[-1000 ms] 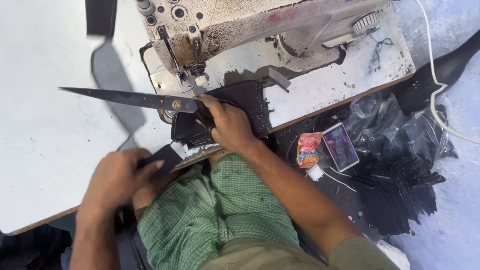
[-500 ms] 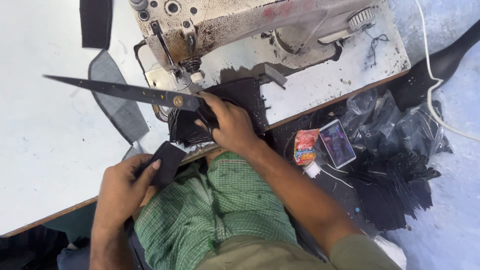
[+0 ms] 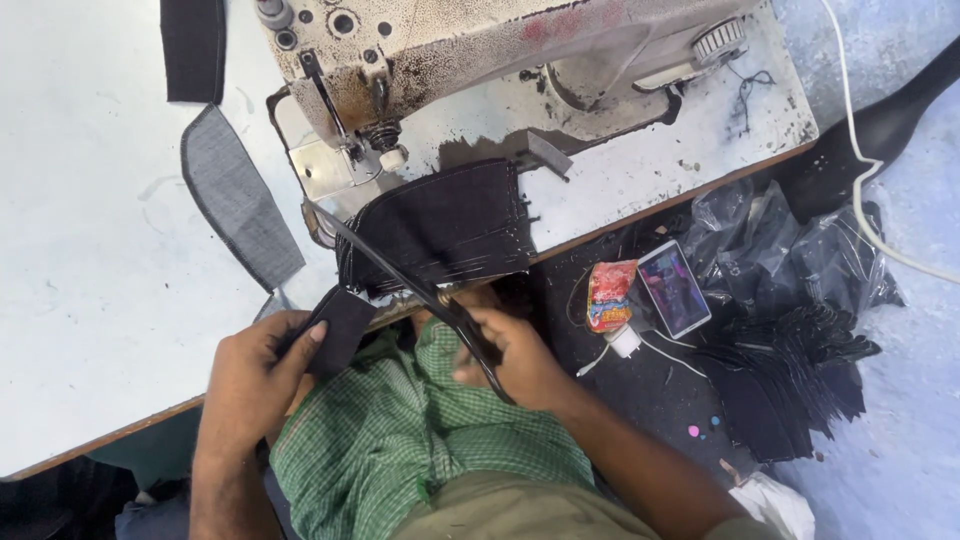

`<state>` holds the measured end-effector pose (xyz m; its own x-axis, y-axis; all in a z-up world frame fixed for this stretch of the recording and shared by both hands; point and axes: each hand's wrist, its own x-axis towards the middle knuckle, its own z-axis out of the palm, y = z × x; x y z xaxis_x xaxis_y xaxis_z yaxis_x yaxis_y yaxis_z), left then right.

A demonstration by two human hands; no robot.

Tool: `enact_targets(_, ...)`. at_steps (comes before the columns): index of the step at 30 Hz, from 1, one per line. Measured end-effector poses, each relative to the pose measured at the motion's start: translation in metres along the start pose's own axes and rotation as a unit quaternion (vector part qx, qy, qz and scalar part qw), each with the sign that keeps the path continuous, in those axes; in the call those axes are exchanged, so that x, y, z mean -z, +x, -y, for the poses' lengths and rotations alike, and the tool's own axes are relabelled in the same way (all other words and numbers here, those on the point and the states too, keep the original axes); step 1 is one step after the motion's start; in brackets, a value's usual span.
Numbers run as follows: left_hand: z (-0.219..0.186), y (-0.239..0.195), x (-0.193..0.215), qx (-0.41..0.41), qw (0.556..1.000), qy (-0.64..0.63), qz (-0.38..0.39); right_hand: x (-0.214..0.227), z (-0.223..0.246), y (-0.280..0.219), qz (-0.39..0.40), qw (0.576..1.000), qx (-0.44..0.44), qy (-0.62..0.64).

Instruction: Cutting shoe component materials from a stack using heavy-duty scissors.

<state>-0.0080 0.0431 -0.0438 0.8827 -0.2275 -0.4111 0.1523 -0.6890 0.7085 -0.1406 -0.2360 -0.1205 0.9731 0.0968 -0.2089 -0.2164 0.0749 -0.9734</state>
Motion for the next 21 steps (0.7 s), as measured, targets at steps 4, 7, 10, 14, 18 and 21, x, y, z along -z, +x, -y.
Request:
enact_targets(4,0.003,0.001,-0.001,-0.007,1.0,-0.009,-0.005,0.006,-0.02,-0.019,0.024,0.996,-0.054,0.06)
enact_targets(7,0.004,0.001,-0.003,0.001,1.0,-0.031,0.0,0.007,-0.023,-0.023,0.012,0.993,-0.098,0.063)
enact_targets(10,0.001,0.001,-0.003,0.024,0.999,-0.023,0.007,0.006,-0.022,-0.024,0.015,0.992,-0.102,0.068)
enact_targets(14,-0.002,0.0,-0.002,0.02,1.0,-0.007,0.004,0.002,-0.021,-0.022,0.026,0.993,-0.094,0.064)
enact_targets(18,0.003,0.0,-0.004,0.006,1.0,-0.016,0.0,-0.002,-0.02,-0.02,0.039,0.991,-0.088,0.089)
enact_targets(21,-0.007,-0.001,-0.002,0.042,0.999,-0.003,0.009,-0.005,-0.016,-0.02,0.032,0.989,-0.116,0.089)
